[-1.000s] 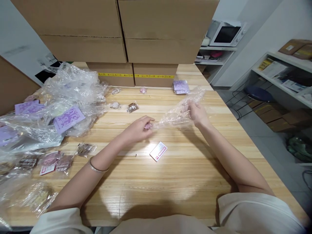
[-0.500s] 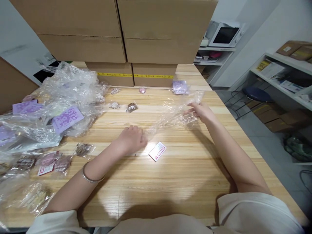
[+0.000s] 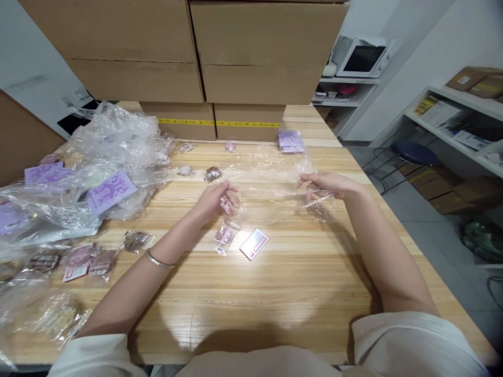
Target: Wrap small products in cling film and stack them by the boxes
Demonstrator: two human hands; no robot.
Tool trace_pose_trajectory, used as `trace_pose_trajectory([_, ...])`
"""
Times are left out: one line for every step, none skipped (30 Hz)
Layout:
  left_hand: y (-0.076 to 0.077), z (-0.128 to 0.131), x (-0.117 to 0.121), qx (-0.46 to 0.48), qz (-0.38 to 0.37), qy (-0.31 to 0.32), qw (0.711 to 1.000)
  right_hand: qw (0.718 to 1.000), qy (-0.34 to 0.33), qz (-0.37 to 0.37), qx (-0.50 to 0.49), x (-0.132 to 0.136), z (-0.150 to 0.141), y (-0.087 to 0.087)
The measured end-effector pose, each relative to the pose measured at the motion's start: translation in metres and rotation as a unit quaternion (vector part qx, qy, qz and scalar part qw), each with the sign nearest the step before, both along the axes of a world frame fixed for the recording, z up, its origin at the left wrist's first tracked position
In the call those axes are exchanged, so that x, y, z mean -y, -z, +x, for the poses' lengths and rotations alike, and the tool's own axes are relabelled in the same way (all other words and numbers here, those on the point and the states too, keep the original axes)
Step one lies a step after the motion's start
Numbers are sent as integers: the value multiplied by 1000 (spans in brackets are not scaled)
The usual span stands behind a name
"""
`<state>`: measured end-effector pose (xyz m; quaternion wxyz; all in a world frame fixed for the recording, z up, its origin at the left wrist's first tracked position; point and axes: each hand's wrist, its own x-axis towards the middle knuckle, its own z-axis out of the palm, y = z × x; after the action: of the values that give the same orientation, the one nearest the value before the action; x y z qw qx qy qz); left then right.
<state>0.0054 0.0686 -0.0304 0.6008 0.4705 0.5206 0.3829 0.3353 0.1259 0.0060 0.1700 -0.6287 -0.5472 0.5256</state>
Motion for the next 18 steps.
trace_pose_trajectory([1, -5, -4, 24, -20, -14, 999, 1000, 10, -6, 7, -3, 4, 4])
trace_pose_trajectory([3, -9, -8, 40, -35, -23, 998, 1000, 26, -7, 12, -6, 8, 8])
trace_pose_trajectory([4, -12, -10, 47, -48, -24, 997, 999, 45, -5, 16, -10, 10, 14])
trace_pose_trajectory([6, -14, -12, 49, -57, -23, 997, 998, 60, -2, 20, -13, 12, 20])
trace_pose_trajectory([8, -14, -13, 47, -64, -25, 997, 997, 70, 2, 26, -16, 14, 26])
trace_pose_trajectory([9, -15, -14, 43, -67, -27, 996, 996, 77, 13, 43, -19, 15, 31])
trace_pose_trajectory([11, -15, -15, 42, -67, -30, 996, 994, 80, 31, 68, -21, 15, 36])
trace_pose_trajectory([12, -15, -16, 45, -64, -32, 996, 990, 84, 53, 100, -22, 14, 39])
trace_pose_trajectory([12, -16, -18, 52, -58, -33, 996, 984, 88, 76, 133, -22, 13, 40])
trace_pose_trajectory([12, -18, -20, 56, -52, -34, 996, 978, 95, 96, 162, -20, 10, 40])
trace_pose_trajectory([11, -20, -22, 44, -47, -36, 997, 968, 105, 121, 192, -17, 7, 37])
trace_pose_trajectory([8, -23, -23, 6, -40, -40, 998, 954, 117, 161, 225, -12, 2, 33])
trace_pose_trajectory([5, -26, -23, -59, -25, -42, 997, 933, 123, 218, 260, -5, -5, 27])
trace_pose_trajectory([0, -28, -21, -151, -3, -38, 988, 902, 118, 290, 297, 4, -12, 20])
trace_pose_trajectory([-5, -30, -17, -255, 18, -20, 967, 863, 90, 375, 327, 14, -21, 13])
trace_pose_trajectory([-11, -31, -12, -353, 31, 19, 935, 841, 26, 429, 327, 25, -30, 5])
trace_pose_trajectory([-18, -30, -5, -433, 38, 76, 897, 836, -69, 454, 301, 37, -40, -1])
trace_pose_trajectory([-23, -28, 3, -483, 22, 149, 863, 834, -184, 454, 253, 49, -50, -6])
